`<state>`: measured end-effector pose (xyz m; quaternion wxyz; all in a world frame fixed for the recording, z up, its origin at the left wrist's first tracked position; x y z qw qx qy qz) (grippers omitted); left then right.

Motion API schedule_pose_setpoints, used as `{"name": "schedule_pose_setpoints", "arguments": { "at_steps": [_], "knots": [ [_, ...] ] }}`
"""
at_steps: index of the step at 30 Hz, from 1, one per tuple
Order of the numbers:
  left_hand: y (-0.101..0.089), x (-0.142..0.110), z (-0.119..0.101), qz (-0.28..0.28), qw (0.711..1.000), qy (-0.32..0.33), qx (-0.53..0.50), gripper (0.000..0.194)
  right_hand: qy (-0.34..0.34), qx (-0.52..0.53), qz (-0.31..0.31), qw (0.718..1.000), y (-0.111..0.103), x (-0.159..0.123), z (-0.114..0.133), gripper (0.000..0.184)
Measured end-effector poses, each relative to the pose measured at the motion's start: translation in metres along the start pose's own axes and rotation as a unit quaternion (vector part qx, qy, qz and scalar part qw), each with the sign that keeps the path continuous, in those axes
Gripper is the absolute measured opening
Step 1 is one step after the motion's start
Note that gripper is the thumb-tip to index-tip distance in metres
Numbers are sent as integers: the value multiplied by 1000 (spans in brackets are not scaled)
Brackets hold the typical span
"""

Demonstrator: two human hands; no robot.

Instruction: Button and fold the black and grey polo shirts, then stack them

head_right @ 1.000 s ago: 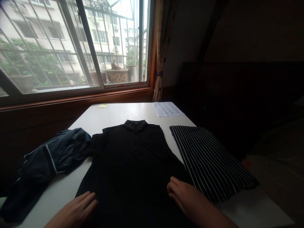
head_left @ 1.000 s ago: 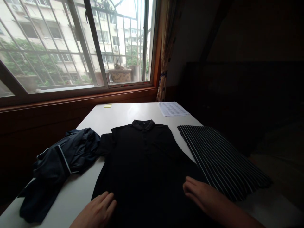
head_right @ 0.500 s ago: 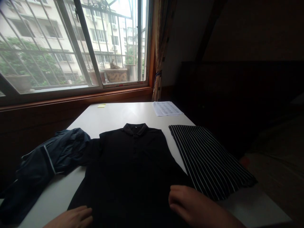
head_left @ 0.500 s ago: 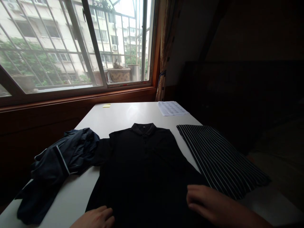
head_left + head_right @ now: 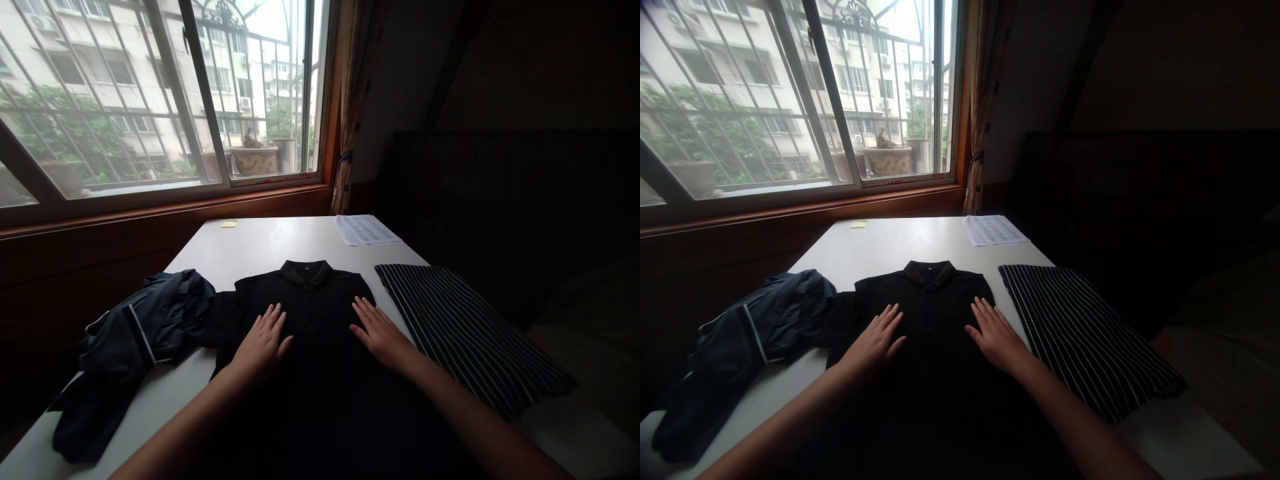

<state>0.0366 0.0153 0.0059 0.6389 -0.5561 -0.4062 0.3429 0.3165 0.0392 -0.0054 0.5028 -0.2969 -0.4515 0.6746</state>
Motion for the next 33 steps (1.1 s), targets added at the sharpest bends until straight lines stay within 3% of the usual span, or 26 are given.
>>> {"name": "schedule_pose_setpoints", "arguments": {
  "at_steps": [4, 9, 14, 21, 26, 29, 33],
  "knots": [
    [28, 39, 16, 24, 997, -59, 47, 67, 5, -16, 6, 1000, 7, -1, -4, 74],
    [39, 80, 34, 34, 993, -110, 42, 73, 26, -28, 18, 999, 6, 3, -6, 80],
    [46, 110, 50, 39, 989, -137, 28, 77, 79, -49, -1, 996, 11, 37, -11, 87],
    [45, 124, 59, 31, 988, -150, 26, 76, 122, -63, -57, 989, 16, 107, -26, 81],
    [48, 128, 62, 27, 987, -153, 30, 77, 127, -66, -100, 985, 15, 124, -33, 75],
    [47, 127, 60, 11, 988, -148, 37, 74, 67, -68, -100, 990, 17, 129, -26, 69],
    [40, 125, 48, -22, 995, -85, 47, 63, -12, -50, -38, 998, 26, 136, -16, 68]
  ]
}}
Point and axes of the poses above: each hand's wrist, its own x-axis towards the middle knuckle, its own y-axis out of the palm, z = x × y, the point moved 7 cm from there along x, towards the middle knuckle, and after that the axes turned 11 degrees about x, right-handed, at the moved point
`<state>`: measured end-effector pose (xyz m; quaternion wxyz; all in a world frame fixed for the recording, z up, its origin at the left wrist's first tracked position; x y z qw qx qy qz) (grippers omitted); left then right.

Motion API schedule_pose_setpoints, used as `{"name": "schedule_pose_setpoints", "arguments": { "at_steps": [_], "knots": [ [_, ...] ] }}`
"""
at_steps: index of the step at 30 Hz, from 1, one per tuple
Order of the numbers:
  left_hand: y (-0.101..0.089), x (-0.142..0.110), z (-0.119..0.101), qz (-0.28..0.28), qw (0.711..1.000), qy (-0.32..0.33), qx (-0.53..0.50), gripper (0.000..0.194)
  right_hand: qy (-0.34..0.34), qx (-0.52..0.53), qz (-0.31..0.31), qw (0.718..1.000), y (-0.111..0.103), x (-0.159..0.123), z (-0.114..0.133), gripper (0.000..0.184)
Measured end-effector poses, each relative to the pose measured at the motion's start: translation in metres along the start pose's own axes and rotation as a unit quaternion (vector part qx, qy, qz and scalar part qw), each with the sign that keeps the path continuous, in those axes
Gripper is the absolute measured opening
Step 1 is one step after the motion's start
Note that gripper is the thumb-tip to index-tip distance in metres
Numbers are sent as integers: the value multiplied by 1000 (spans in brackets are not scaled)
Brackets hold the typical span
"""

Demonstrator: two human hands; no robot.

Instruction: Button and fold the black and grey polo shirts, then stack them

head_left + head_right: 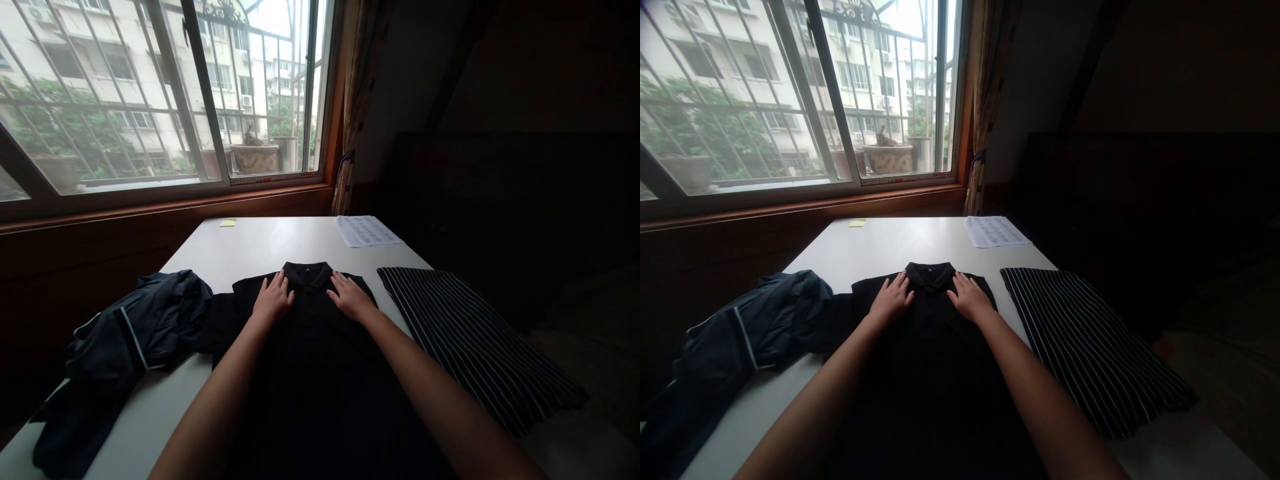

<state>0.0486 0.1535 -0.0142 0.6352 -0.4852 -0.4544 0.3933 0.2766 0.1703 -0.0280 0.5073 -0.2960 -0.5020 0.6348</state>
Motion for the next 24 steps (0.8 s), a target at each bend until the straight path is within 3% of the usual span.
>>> {"name": "schedule_pose_setpoints", "arguments": {
  "at_steps": [2, 9, 17, 24],
  "knots": [
    [-1, -1, -2, -4, 1000, 8, 1, 60, 8, 2, 9, 1000, 2, 4, -2, 72],
    [11, 6, 14, 43, 997, -57, -12, 71, 38, 5, 19, 999, 3, 10, -10, 77],
    [12, 7, 31, 54, 996, -64, -10, 76, 55, 5, 17, 998, -2, 7, -21, 76],
    [7, -9, 26, 54, 998, -39, -4, 72, 52, 8, 10, 999, 0, 8, -22, 75]
  ]
}}
Point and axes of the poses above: each hand's wrist, its own x-axis towards the middle knuckle, its own y-axis out of the palm, z = x × y, the point moved 7 cm from there along x, towards the middle knuckle, and after that the axes turned 11 degrees about x, right-handed, at the moved point
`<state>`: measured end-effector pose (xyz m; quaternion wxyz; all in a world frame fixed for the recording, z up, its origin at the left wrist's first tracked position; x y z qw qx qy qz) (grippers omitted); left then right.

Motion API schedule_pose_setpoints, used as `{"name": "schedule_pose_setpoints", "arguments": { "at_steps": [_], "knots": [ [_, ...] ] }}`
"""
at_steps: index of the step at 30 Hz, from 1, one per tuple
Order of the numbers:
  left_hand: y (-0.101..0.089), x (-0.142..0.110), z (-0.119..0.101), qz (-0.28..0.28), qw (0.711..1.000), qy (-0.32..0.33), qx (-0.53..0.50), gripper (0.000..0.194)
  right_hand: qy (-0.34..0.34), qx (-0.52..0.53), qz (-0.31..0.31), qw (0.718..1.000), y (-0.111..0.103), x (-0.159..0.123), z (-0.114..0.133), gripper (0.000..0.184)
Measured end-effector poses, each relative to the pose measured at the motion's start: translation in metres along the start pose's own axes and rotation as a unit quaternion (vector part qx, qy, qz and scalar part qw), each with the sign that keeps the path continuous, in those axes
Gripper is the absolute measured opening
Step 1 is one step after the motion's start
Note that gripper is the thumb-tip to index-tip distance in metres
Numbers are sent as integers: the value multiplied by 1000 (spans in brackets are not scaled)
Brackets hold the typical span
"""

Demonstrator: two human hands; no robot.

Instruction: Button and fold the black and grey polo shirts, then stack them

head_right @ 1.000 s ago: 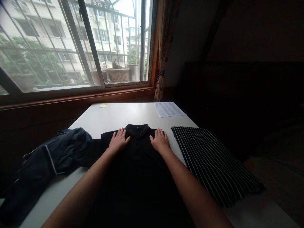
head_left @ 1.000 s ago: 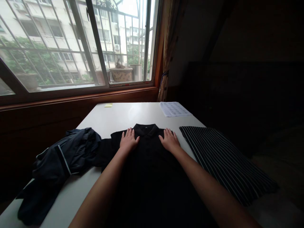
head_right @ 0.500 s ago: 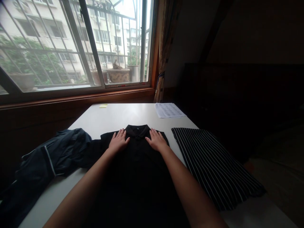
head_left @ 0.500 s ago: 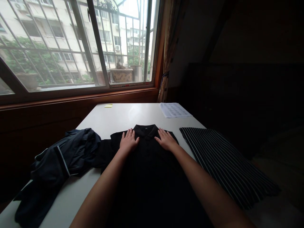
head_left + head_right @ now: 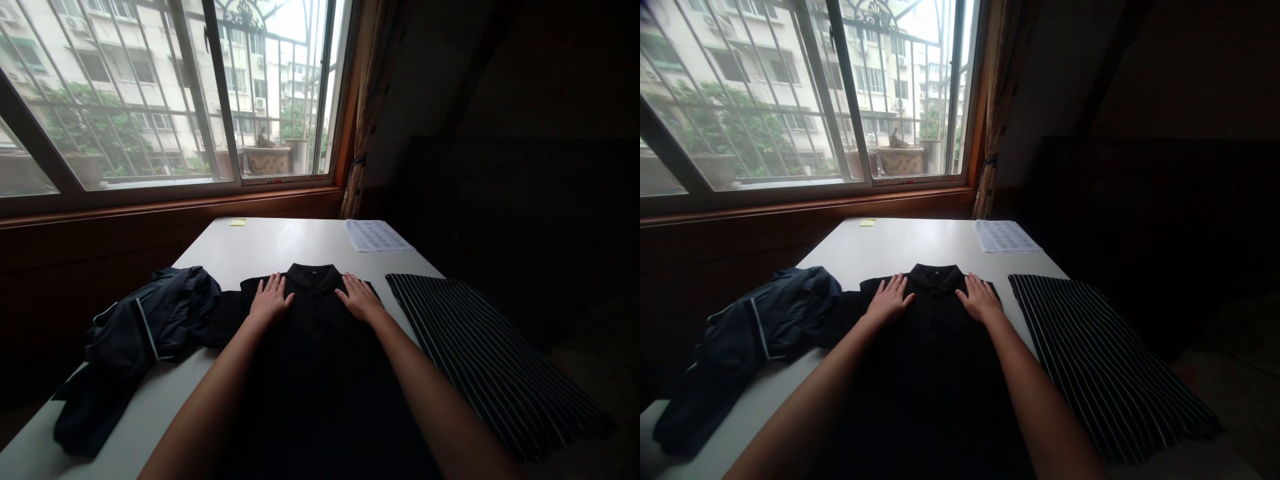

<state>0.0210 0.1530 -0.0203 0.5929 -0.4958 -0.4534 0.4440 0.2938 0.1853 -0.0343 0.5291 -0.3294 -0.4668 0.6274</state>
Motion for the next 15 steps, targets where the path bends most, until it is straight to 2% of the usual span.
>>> {"name": "schedule_pose_setpoints", "arguments": {
  "at_steps": [4, 10, 13, 15],
  "knots": [
    [-3, -29, -9, -11, 999, 33, 6, 69, -5, 6, -9, 1000, 1, 0, -2, 74],
    [-14, -103, -27, -18, 990, 140, -17, 70, -16, 23, -33, 999, 0, 2, -5, 67],
    [-32, -132, -17, -6, 979, 192, -74, 60, -27, 34, -42, 998, -2, 3, -7, 61],
    [-50, -135, 6, -4, 978, 173, -117, 42, -35, 42, -48, 997, -3, 2, -7, 57]
  ]
}}
Point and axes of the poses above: each hand's wrist, its own x-axis towards the middle knuckle, its own y-axis out of the palm, z = x × y, the point moved 7 cm from there along x, towards the middle knuckle, and after that the axes turned 11 degrees about x, right-handed, at the moved point
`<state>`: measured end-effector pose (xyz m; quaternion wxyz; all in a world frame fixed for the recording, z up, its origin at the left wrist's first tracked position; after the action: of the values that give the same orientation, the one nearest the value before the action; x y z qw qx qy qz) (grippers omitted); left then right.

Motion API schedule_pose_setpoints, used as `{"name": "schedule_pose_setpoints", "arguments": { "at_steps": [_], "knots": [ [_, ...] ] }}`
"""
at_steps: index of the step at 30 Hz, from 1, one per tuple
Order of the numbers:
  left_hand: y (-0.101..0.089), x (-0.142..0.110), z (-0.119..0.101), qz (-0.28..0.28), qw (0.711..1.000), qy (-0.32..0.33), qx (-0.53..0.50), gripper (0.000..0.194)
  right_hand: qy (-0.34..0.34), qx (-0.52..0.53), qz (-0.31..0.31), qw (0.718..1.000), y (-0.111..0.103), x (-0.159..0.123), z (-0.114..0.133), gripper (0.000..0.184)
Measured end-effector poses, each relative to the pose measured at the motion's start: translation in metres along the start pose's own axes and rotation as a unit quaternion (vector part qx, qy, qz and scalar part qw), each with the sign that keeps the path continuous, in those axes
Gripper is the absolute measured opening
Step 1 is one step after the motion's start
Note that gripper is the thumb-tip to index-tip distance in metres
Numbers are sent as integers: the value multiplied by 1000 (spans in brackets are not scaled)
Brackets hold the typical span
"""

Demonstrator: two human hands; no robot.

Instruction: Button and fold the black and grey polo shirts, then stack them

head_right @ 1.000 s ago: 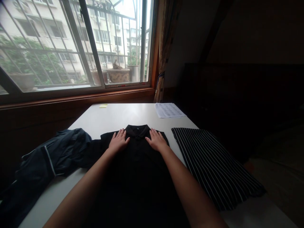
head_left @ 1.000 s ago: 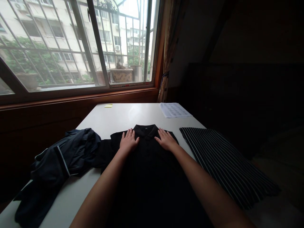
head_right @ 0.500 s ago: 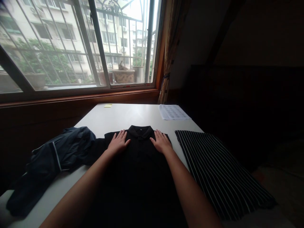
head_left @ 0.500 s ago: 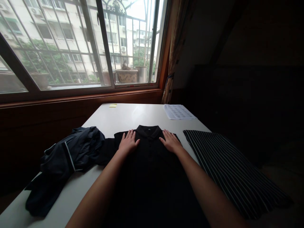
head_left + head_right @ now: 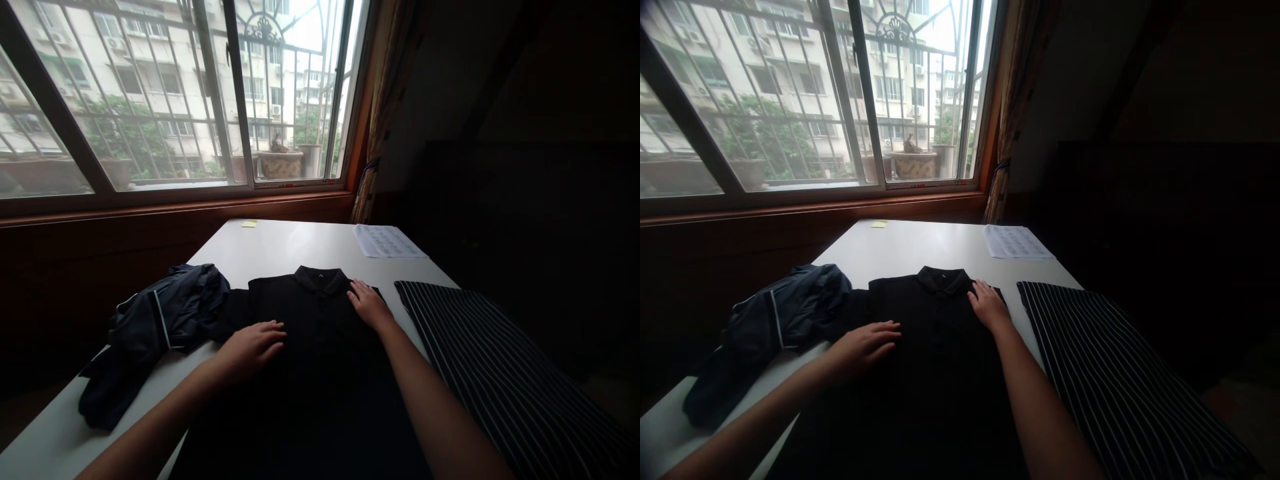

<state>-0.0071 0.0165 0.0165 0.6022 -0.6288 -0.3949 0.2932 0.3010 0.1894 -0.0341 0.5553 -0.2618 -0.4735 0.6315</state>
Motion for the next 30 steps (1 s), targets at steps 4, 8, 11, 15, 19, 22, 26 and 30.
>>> {"name": "schedule_pose_setpoints", "arguments": {
  "at_steps": [4, 8, 11, 15, 19, 22, 26, 30],
  "knots": [
    [-50, 3, 58, -72, 989, -117, 50, 34, -9, 17, -14, 1000, -2, -1, 1, 53],
    [-53, 22, 108, -23, 971, -181, 153, 36, -16, 32, -26, 999, -4, -1, 2, 51],
    [-38, 34, 132, 40, 961, -211, 176, 37, -20, 36, -30, 999, -5, 0, 2, 50],
    [-30, 47, 152, 75, 958, -223, 164, 33, -26, 38, -34, 998, -6, 0, 2, 50],
    [-36, 53, 167, 99, 957, -231, 147, 23, -31, 39, -40, 998, -6, 0, 2, 49],
    [-48, 52, 173, 87, 961, -227, 133, 22, -32, 39, -44, 998, -8, 0, 2, 47],
    [-68, 43, 179, 70, 967, -227, 95, 30, -34, 41, -47, 997, -10, 0, 3, 45],
    [-91, 29, 181, 34, 967, -249, 42, 31, -35, 43, -49, 997, -11, -1, 4, 44]
  ]
}}
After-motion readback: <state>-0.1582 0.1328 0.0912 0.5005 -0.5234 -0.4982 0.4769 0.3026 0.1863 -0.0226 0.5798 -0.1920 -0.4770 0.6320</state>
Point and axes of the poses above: each hand's wrist, its own x-axis towards the middle knuckle, its own y-axis out of the palm, z = x × y, the point moved 7 cm from there along x, towards the middle knuckle, and after that the axes turned 11 degrees about x, right-handed, at the moved point
